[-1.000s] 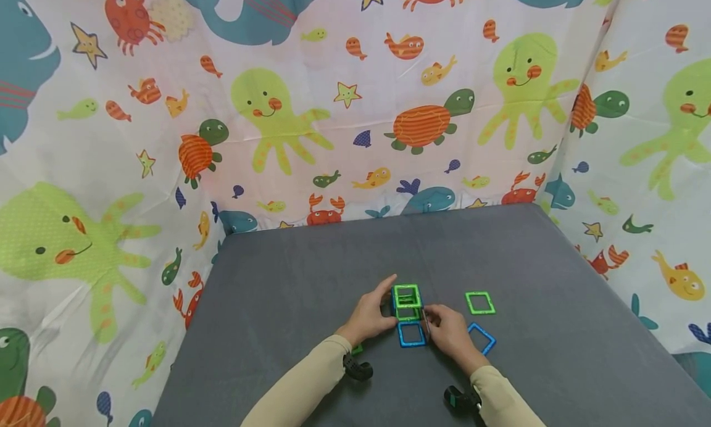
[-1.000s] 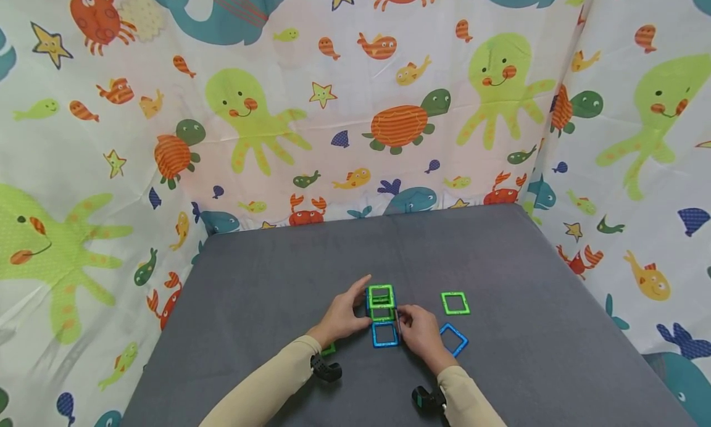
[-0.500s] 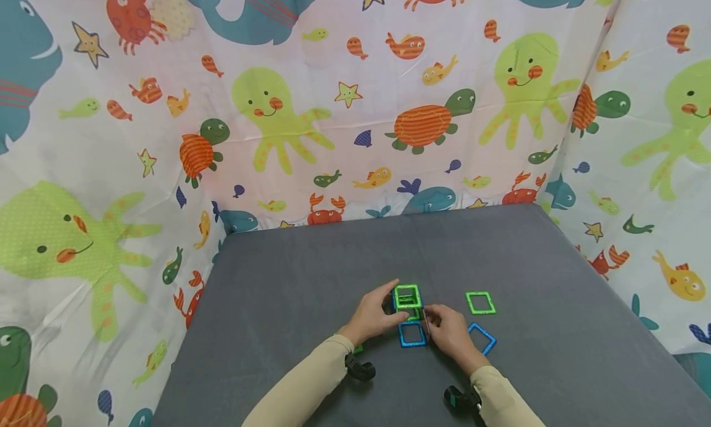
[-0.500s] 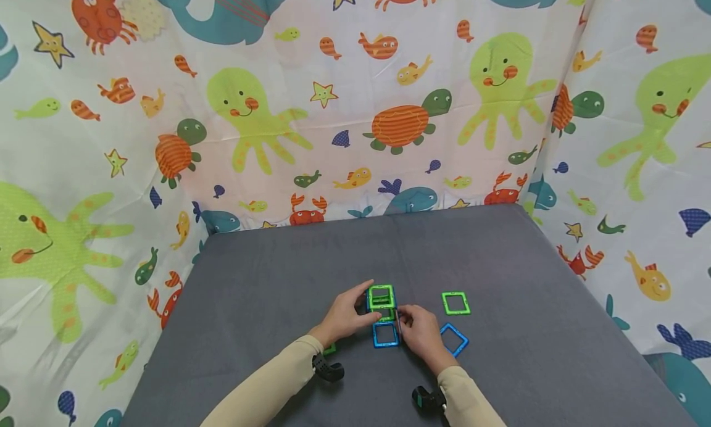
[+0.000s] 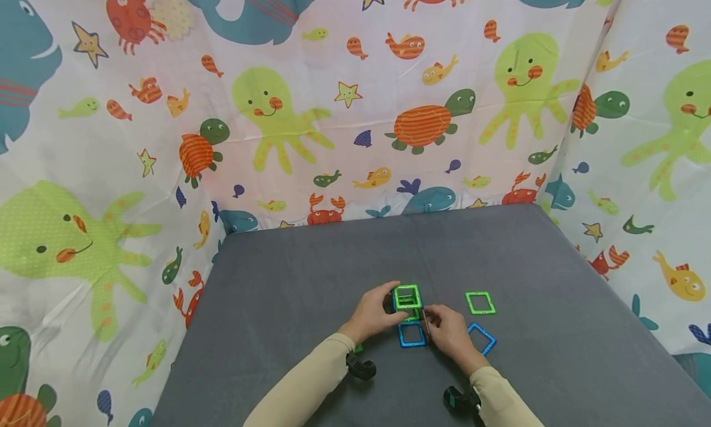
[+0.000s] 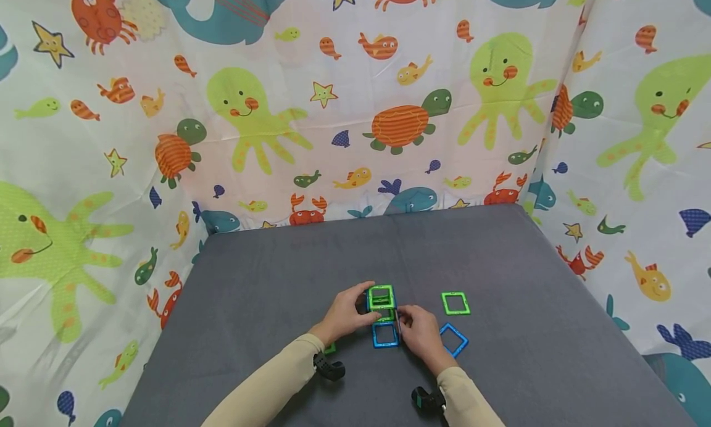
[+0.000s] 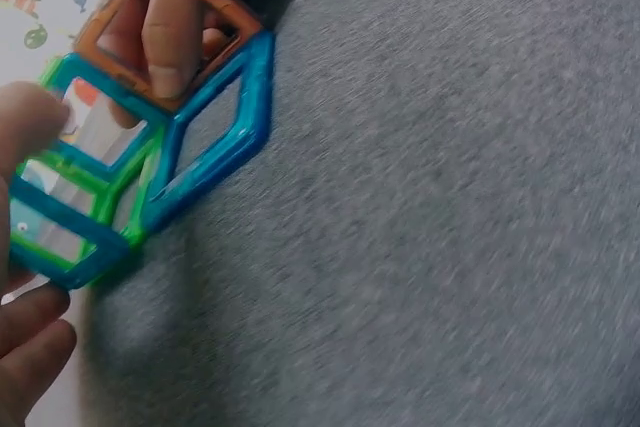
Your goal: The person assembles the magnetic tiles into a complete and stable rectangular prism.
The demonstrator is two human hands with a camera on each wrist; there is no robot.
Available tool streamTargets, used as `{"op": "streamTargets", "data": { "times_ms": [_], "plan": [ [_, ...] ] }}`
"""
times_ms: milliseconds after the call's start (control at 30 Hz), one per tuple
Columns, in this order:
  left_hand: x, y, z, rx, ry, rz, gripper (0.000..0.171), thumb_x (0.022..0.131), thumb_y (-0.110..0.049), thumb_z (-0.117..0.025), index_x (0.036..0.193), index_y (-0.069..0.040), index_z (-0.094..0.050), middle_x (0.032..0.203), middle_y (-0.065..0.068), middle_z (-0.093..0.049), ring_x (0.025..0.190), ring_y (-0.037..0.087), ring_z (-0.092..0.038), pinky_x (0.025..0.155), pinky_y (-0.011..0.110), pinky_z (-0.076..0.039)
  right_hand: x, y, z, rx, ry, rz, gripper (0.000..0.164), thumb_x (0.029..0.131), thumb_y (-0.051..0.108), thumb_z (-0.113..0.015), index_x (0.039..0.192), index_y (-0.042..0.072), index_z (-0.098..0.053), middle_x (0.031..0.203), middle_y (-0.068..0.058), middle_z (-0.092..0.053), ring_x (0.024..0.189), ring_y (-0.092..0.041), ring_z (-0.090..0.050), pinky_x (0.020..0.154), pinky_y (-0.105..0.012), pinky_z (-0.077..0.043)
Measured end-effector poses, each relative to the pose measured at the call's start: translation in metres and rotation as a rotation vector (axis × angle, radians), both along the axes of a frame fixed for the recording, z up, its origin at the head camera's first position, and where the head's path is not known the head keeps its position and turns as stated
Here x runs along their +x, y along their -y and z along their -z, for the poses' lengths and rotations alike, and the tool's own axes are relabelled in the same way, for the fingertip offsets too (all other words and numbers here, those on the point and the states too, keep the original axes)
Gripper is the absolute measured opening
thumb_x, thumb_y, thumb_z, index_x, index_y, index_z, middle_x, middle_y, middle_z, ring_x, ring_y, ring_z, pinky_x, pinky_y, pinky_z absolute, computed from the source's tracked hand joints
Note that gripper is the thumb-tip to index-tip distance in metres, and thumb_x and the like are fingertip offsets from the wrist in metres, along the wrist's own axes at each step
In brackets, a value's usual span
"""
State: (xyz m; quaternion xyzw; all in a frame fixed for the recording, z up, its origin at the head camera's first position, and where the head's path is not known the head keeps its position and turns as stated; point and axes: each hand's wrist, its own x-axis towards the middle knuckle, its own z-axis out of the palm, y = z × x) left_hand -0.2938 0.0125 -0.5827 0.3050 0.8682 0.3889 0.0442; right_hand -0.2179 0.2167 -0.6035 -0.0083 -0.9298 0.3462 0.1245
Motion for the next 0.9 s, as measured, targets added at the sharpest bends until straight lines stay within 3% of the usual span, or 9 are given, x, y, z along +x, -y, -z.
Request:
{"op": "streamTargets", "data": {
  "times_ms": [167,400,633,900],
  "plan": [
    [-0.004,0.006,-0.006,-0.013,0.043,0.05,0.073,0.087,-0.018,-0.072,0.155,-0.015,-0.046,0.148,0.005,-0.059,0.111,0.017,-0.064,0.083,0.03,-0.052,0.0,0.0,0.0,0.002,-0.014,0.003,0.019,0.088,0.008,-0.073,0.105,0.001,-0.076,0.083,-0.004,-0.069,0.072,-0.012,-0.06,0.066,-0.03,-0.051],
    [-0.007,0.009,-0.011,-0.024,0.081,0.065,0.071,0.088,-0.027,-0.077,0.152,-0.014,-0.05,0.142,0.006,-0.064,0.122,0.02,-0.067,0.096,0.036,-0.056,0.0,0.0,0.0,-0.013,0.002,0.003,0.019,0.088,0.008,-0.073,0.106,0.001,-0.076,0.083,-0.004,-0.069,0.072,-0.012,-0.06,0.066,-0.028,-0.05],
    [-0.004,0.009,-0.01,0.006,0.124,0.05,0.08,0.088,-0.029,-0.079,0.157,-0.013,-0.041,0.148,0.008,-0.059,0.124,0.023,-0.066,0.1,0.04,-0.055,0.0,0.0,0.001,-0.014,-0.009,-0.005,0.019,0.087,0.007,-0.074,0.105,0.001,-0.076,0.082,-0.003,-0.068,0.072,-0.011,-0.059,0.066,-0.027,-0.05],
    [-0.006,0.008,-0.004,-0.018,0.123,0.016,0.078,0.084,-0.029,-0.083,0.152,-0.01,-0.048,0.141,0.01,-0.065,0.124,0.024,-0.067,0.1,0.041,-0.055,0.001,0.0,0.0,-0.016,0.004,-0.009,0.021,0.087,0.008,-0.074,0.107,0.001,-0.075,0.084,-0.004,-0.069,0.073,-0.012,-0.061,0.067,-0.029,-0.051]
  ]
}}
